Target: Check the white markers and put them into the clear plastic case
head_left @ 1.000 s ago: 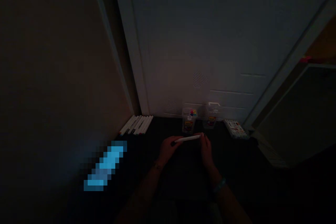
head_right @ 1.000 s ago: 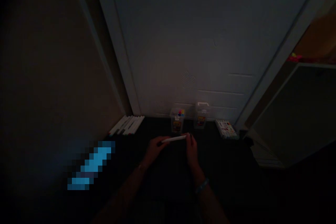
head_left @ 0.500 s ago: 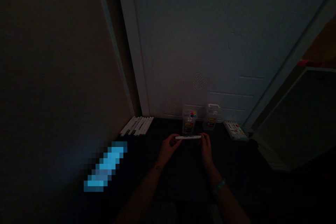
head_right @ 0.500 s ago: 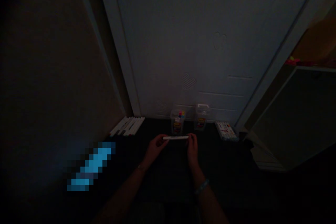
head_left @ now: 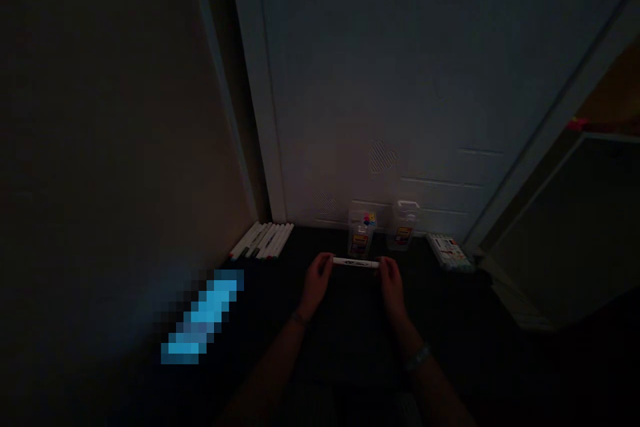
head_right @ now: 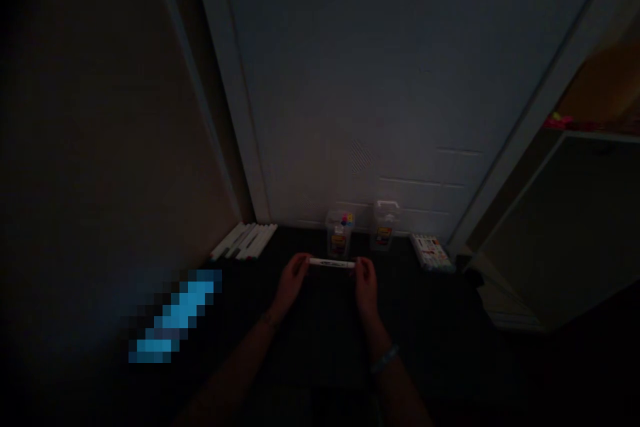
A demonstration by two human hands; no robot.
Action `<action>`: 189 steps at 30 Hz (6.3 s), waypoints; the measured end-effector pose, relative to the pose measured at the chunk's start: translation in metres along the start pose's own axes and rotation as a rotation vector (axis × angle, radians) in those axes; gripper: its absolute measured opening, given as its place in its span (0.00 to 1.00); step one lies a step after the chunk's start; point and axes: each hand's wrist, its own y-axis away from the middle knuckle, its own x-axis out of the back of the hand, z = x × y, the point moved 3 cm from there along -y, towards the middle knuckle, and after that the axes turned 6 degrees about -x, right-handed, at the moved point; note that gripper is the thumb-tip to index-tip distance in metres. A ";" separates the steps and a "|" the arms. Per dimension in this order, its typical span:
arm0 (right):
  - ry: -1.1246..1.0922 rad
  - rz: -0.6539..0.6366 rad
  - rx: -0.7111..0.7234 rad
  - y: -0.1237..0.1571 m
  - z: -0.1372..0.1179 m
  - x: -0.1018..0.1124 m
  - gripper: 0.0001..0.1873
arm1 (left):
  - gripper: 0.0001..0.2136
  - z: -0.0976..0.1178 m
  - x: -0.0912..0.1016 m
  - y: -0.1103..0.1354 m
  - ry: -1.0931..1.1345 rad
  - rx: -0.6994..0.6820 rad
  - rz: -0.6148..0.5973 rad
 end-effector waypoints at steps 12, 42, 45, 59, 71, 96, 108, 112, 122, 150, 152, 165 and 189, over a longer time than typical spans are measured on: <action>0.006 -0.013 -0.049 0.000 -0.002 0.000 0.18 | 0.16 0.003 0.001 0.002 -0.017 0.028 -0.007; 0.046 0.017 0.009 0.003 -0.003 0.001 0.17 | 0.16 0.003 0.002 0.002 -0.054 0.021 0.027; 0.057 0.032 0.016 0.002 -0.003 0.002 0.17 | 0.16 0.004 0.002 0.002 -0.057 0.024 0.022; 0.056 0.009 0.015 0.002 -0.002 0.001 0.16 | 0.14 -0.001 0.002 0.002 -0.028 0.013 0.019; 0.026 0.034 0.006 0.000 0.000 0.000 0.19 | 0.14 0.000 0.001 0.002 -0.038 0.000 0.026; 0.074 0.013 -0.007 0.001 -0.002 0.002 0.18 | 0.21 0.016 0.004 0.005 -0.091 0.088 0.059; 0.042 0.061 -0.016 -0.002 0.003 0.002 0.18 | 0.15 0.000 0.003 0.001 -0.051 0.018 0.053; 0.045 0.042 0.004 -0.001 0.001 0.002 0.18 | 0.14 -0.001 0.003 0.000 -0.047 0.022 0.057; 0.078 0.029 0.008 -0.001 0.006 0.003 0.18 | 0.17 0.004 0.002 0.003 -0.098 0.026 0.012; 0.063 0.017 -0.016 -0.004 0.004 0.003 0.18 | 0.14 -0.007 0.004 0.002 -0.050 0.065 0.033; 0.068 0.018 -0.022 -0.004 0.004 0.003 0.19 | 0.14 -0.006 0.003 0.002 -0.058 0.073 0.034; 0.097 0.006 -0.002 -0.003 0.004 0.001 0.17 | 0.15 0.001 0.004 0.003 -0.072 0.056 0.035; 0.459 -0.332 0.332 0.019 -0.006 -0.022 0.14 | 0.17 -0.010 0.011 -0.004 0.633 0.258 0.176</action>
